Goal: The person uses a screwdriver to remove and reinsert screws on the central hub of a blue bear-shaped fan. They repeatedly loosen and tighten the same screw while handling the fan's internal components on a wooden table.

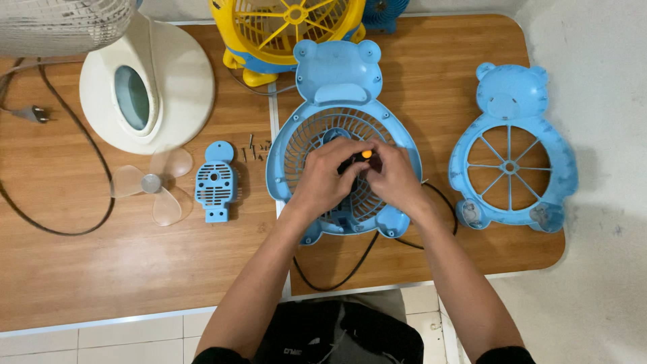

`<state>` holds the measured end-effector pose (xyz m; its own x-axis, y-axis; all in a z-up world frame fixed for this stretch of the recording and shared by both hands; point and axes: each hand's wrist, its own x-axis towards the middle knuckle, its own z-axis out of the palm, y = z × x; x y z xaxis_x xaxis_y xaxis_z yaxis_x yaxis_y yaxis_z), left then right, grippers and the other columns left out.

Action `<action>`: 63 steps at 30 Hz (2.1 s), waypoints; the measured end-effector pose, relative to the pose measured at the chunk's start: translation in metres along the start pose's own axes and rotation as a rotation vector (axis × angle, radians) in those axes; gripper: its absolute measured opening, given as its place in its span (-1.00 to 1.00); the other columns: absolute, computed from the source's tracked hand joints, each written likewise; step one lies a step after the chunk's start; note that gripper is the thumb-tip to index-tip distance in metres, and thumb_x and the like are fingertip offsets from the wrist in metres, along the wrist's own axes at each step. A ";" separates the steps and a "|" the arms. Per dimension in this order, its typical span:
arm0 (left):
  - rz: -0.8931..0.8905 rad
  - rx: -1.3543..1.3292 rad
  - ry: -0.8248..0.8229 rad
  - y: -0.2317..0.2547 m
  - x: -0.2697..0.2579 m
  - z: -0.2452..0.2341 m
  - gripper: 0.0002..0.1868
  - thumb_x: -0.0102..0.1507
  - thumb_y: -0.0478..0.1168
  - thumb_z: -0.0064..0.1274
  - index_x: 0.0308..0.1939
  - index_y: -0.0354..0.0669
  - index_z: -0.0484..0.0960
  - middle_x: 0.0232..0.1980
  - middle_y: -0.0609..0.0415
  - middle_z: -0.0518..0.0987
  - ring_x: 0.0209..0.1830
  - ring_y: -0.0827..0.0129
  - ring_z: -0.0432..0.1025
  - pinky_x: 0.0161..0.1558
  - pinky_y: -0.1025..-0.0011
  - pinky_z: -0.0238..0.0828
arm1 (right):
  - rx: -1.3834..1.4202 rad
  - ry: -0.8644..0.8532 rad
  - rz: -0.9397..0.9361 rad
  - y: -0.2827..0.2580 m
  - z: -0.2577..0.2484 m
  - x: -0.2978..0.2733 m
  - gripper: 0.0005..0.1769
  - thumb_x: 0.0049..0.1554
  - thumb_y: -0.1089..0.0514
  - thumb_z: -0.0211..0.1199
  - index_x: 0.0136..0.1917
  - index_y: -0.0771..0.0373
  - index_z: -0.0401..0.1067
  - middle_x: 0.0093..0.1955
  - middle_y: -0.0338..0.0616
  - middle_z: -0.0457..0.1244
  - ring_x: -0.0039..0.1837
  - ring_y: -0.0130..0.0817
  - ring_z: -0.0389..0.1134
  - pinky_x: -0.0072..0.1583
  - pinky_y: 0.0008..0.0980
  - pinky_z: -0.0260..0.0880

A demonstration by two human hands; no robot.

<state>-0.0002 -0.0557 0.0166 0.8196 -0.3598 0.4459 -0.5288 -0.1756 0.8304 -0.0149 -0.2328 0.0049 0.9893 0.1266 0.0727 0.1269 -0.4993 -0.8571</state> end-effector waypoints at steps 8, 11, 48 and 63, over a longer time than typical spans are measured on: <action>-0.036 -0.006 -0.076 0.008 -0.001 -0.005 -0.65 0.30 -0.36 0.11 0.18 -0.17 0.63 -0.05 -0.08 0.65 -0.07 0.07 0.58 -0.01 0.26 0.52 | -0.073 0.059 -0.051 0.001 0.005 -0.003 -0.76 0.01 0.42 0.21 0.00 0.40 0.47 -0.19 0.12 0.39 -0.16 -0.18 0.45 -0.14 -0.26 0.39; 0.006 0.075 -0.090 0.006 0.004 -0.006 -0.67 0.32 -0.35 0.08 0.17 -0.11 0.66 -0.02 -0.06 0.66 -0.05 0.03 0.57 -0.01 0.25 0.51 | -0.114 0.056 0.026 0.004 0.006 0.000 -0.80 0.04 0.39 0.26 -0.02 0.41 0.47 -0.20 0.15 0.39 -0.16 -0.15 0.47 -0.13 -0.24 0.39; 0.219 0.146 0.142 -0.021 -0.009 0.021 -0.73 0.22 -0.33 0.25 0.00 -0.25 0.67 -0.02 -0.02 0.68 -0.10 0.11 0.59 -0.02 0.29 0.54 | -0.055 0.350 -0.019 0.014 0.048 -0.020 -0.74 0.14 0.41 0.13 0.12 0.36 0.42 -0.17 0.15 0.38 -0.07 -0.01 0.52 -0.11 -0.22 0.42; 0.079 0.185 0.191 -0.019 -0.009 0.018 -0.62 0.12 -0.13 0.45 -0.12 -0.21 0.63 -0.17 -0.03 0.63 -0.23 0.08 0.53 -0.19 0.25 0.50 | 0.236 0.295 -0.046 0.022 0.046 -0.024 -0.73 0.10 0.42 0.24 0.10 0.39 0.41 -0.01 -0.07 0.38 0.08 -0.43 0.43 0.06 -0.39 0.43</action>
<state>-0.0014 -0.0659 -0.0094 0.7913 -0.2026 0.5768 -0.6100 -0.3246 0.7229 -0.0393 -0.2074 -0.0396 0.9655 -0.1249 0.2285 0.1860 -0.2833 -0.9408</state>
